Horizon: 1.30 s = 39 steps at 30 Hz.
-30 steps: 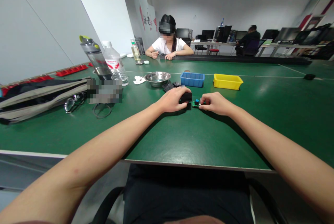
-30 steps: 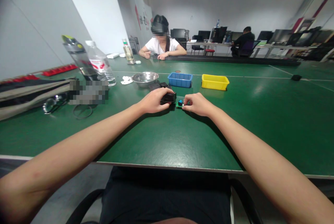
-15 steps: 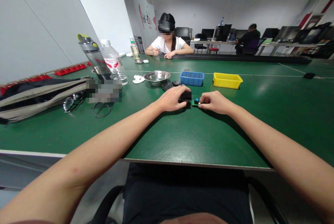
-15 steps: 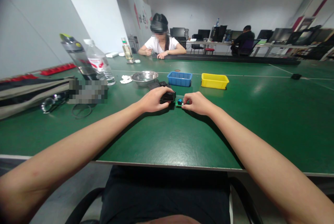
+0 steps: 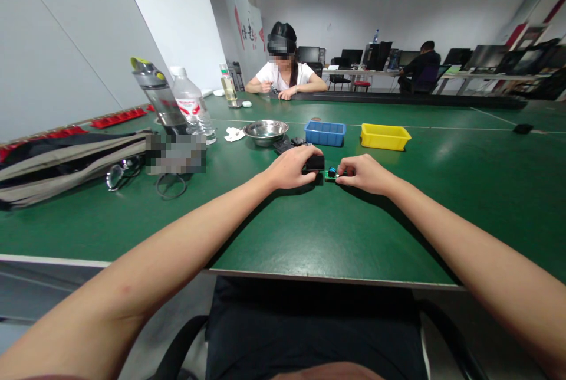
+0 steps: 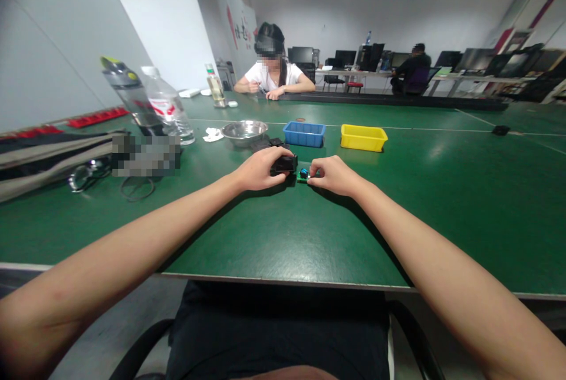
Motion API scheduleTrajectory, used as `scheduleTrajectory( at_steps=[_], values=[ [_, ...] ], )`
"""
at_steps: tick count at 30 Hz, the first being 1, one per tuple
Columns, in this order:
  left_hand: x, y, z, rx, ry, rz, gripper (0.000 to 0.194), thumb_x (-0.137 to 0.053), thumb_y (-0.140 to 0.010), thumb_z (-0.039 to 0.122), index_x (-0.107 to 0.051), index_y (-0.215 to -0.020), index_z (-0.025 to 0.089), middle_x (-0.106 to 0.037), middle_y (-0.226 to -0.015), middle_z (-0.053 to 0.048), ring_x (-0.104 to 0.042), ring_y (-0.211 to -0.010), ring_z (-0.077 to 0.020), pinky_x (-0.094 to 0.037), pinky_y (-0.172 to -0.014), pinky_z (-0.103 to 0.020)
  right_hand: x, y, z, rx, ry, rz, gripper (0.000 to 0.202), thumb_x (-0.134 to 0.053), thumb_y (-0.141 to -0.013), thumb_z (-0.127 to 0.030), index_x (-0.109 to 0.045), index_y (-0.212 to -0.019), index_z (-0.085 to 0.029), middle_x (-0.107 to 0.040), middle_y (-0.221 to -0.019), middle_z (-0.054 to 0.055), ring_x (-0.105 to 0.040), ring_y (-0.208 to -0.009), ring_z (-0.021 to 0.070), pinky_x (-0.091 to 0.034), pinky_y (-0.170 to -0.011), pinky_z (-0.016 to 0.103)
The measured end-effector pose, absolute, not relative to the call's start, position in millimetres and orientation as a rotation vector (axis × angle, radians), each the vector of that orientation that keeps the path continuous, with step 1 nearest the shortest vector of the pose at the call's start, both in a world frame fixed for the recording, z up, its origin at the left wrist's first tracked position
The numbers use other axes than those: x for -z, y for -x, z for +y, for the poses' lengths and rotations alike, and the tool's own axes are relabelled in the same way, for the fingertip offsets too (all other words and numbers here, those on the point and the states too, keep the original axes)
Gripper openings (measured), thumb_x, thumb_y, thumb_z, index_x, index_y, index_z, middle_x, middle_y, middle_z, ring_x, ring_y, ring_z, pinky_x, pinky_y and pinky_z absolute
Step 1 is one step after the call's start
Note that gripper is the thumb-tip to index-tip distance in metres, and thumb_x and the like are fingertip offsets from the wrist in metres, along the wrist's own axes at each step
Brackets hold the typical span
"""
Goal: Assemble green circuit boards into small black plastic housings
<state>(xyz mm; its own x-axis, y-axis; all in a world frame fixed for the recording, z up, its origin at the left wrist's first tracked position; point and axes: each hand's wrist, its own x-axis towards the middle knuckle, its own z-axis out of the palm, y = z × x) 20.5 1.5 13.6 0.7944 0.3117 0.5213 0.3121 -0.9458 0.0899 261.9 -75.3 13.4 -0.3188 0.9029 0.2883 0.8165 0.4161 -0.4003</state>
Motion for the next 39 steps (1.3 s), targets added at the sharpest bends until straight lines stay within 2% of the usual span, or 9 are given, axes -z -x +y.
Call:
scheduleTrajectory(
  at_steps=[27,34,39],
  values=[
    [-13.2,-20.6,2.4,0.856,2.974,-0.489,0.036,-0.061,-0.082,0.025,-0.059,-0.117,0.017,-0.07,-0.114,-0.011,-0.068,-0.105,-0.0259,-0.056,-0.095,-0.04,-13.1,-262.5,-75.0,-0.243,1.446,-2.222,0.009,-0.074,-0.079,-0.028,-0.07,-0.077,-0.02,-0.065,-0.064,-0.003,-0.056,-0.058,0.0127,-0.036,-0.064,0.025],
    [-15.0,-19.8,2.3,0.914,2.998,-0.37,0.039,-0.061,-0.082,0.02,-0.056,-0.12,0.016,-0.063,-0.129,-0.015,-0.063,-0.12,-0.0268,-0.053,-0.104,-0.041,-15.3,-260.4,-76.9,-0.246,1.473,-2.218,0.009,-0.075,-0.079,-0.026,-0.07,-0.077,-0.019,-0.063,-0.064,-0.003,-0.056,-0.059,0.0127,-0.037,-0.064,0.025],
    [-14.9,-19.6,1.7,0.914,3.008,-0.372,0.039,-0.062,-0.082,0.019,-0.054,-0.121,0.017,-0.063,-0.129,-0.014,-0.062,-0.121,-0.0266,-0.053,-0.103,-0.042,-16.3,-260.6,-77.4,-0.245,1.482,-2.219,0.009,-0.075,-0.079,-0.027,-0.07,-0.077,-0.02,-0.064,-0.064,-0.003,-0.056,-0.059,0.0127,-0.037,-0.064,0.025]
  ],
)
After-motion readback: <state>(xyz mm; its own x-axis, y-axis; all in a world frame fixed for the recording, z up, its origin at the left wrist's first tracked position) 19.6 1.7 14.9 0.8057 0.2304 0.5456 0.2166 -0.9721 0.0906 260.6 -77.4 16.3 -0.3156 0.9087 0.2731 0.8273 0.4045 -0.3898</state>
